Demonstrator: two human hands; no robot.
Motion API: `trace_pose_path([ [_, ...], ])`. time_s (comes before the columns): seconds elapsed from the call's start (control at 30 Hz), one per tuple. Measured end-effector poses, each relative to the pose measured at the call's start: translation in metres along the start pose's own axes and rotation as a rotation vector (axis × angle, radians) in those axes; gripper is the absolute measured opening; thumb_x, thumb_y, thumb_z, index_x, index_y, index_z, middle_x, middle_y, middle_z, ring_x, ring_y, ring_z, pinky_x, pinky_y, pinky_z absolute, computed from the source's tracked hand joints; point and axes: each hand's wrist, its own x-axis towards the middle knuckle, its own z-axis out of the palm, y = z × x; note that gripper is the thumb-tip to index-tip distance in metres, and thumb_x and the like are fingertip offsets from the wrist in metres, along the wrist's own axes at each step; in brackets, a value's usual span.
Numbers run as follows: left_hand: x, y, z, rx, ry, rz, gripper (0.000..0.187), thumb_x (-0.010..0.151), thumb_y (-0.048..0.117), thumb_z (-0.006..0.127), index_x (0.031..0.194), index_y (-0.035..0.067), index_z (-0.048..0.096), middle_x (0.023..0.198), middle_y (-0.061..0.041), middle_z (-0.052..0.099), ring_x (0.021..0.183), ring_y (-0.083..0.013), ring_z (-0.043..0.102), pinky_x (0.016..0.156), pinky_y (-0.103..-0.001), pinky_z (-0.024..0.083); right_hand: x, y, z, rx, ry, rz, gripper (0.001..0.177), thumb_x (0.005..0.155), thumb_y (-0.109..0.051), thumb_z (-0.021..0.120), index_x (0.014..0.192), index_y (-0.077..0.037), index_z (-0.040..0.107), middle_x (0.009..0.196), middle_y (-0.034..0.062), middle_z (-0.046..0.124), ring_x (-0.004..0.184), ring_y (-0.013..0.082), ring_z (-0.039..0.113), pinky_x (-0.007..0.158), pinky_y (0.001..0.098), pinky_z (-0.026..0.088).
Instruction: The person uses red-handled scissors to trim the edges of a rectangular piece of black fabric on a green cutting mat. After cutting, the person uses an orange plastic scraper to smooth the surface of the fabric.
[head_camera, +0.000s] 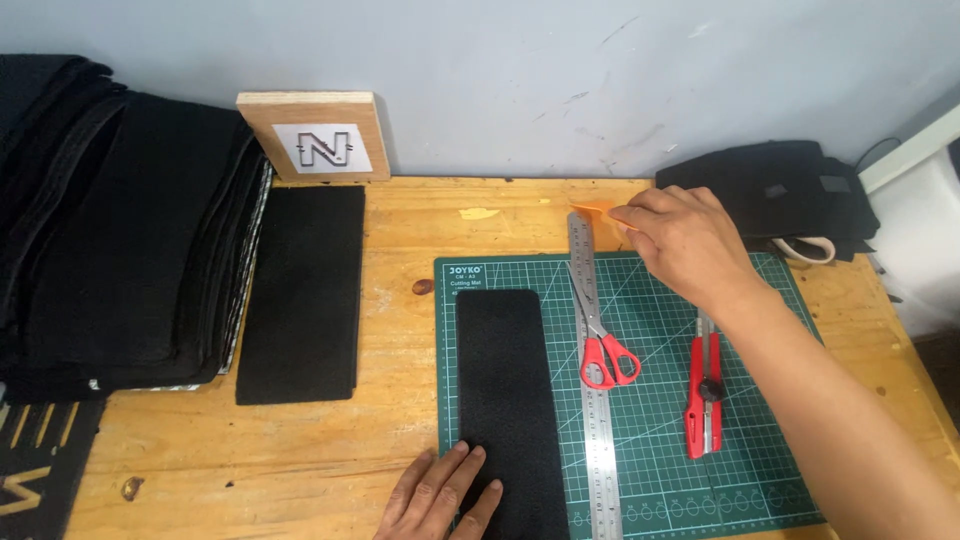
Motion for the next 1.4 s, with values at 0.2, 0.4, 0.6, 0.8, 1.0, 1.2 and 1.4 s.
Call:
trace_pose_path([
  [0.2,-0.003,0.001,-0.001,-0.009,-0.034,-0.01,0.022,0.105,0.018,0.05,0.119,0.024,0.066,0.131,-0.005,0.069,0.123,-0.0211,0.067,0.103,-0.04,0.05,0.024,0.015,0.032,-0.012,-0.039,-0.014,0.027,0.099,-0.017,0.06,0.122,-0.018,0.075,0.111,-0.0008,0.071,0.1,0.0258,0.065,0.08,0.042,0.043],
  [0.4,-0.002,-0.002,0.002,0.008,0.004,0.022,0.019,0.106,0.019,0.051,0.118,0.024,0.065,0.128,-0.005,0.071,0.12,-0.0204,0.068,0.102,-0.039,0.052,0.028,-0.005,0.011,0.021,0.08,-0.033,0.024,0.098,-0.015,0.065,0.12,-0.016,0.076,0.111,0.0029,0.072,0.096,0.0294,0.065,0.082,0.0438,0.043],
  [0.6,-0.005,-0.004,0.003,0.01,-0.007,0.031,0.019,0.105,0.019,0.054,0.12,0.024,0.065,0.13,-0.005,0.07,0.121,-0.0206,0.068,0.102,-0.039,0.051,0.033,-0.01,0.03,-0.057,-0.013,-0.075,0.026,0.097,-0.015,0.063,0.12,-0.017,0.074,0.111,0.0004,0.072,0.094,0.0278,0.065,0.084,0.0428,0.042],
  [0.8,-0.007,-0.001,-0.004,-0.026,-0.056,-0.003,0.022,0.106,0.017,0.051,0.124,0.022,0.064,0.134,-0.007,0.067,0.126,-0.0227,0.064,0.105,-0.042,0.051,0.048,-0.051,-0.001,0.102,0.105,-0.093,0.022,0.1,-0.016,0.06,0.115,-0.009,0.074,0.107,0.0075,0.073,0.101,0.03,0.067,0.082,0.044,0.043],
  [1.0,-0.003,0.002,-0.013,-0.095,-0.125,-0.033,0.027,0.106,0.016,0.046,0.126,0.018,0.064,0.138,-0.011,0.064,0.131,-0.0278,0.061,0.108,-0.047,0.048,0.034,-0.106,-0.064,0.569,-0.126,0.129,0.026,0.101,-0.027,0.055,0.11,-0.006,0.066,0.104,0.0041,0.071,0.092,0.0227,0.069,0.077,0.0381,0.051],
  [1.2,-0.008,0.002,-0.015,-0.141,-0.182,-0.047,0.029,0.104,0.012,0.05,0.129,0.017,0.063,0.144,-0.011,0.06,0.135,-0.0294,0.058,0.11,-0.049,0.045,0.021,-0.098,-0.081,0.732,-0.565,0.216,0.015,0.089,-0.032,0.069,0.101,-0.024,0.074,0.096,-0.0102,0.08,0.079,0.007,0.073,0.066,0.0266,0.054],
  [1.4,-0.012,-0.001,-0.009,-0.114,-0.15,0.01,0.027,0.105,0.013,0.05,0.131,0.015,0.06,0.143,-0.015,0.06,0.133,-0.0315,0.059,0.109,-0.051,0.046,0.024,-0.088,-0.045,0.257,0.227,0.041,0.005,0.101,-0.009,0.062,0.103,-0.007,0.066,0.099,0.0021,0.068,0.086,0.0253,0.063,0.073,0.0412,0.05],
])
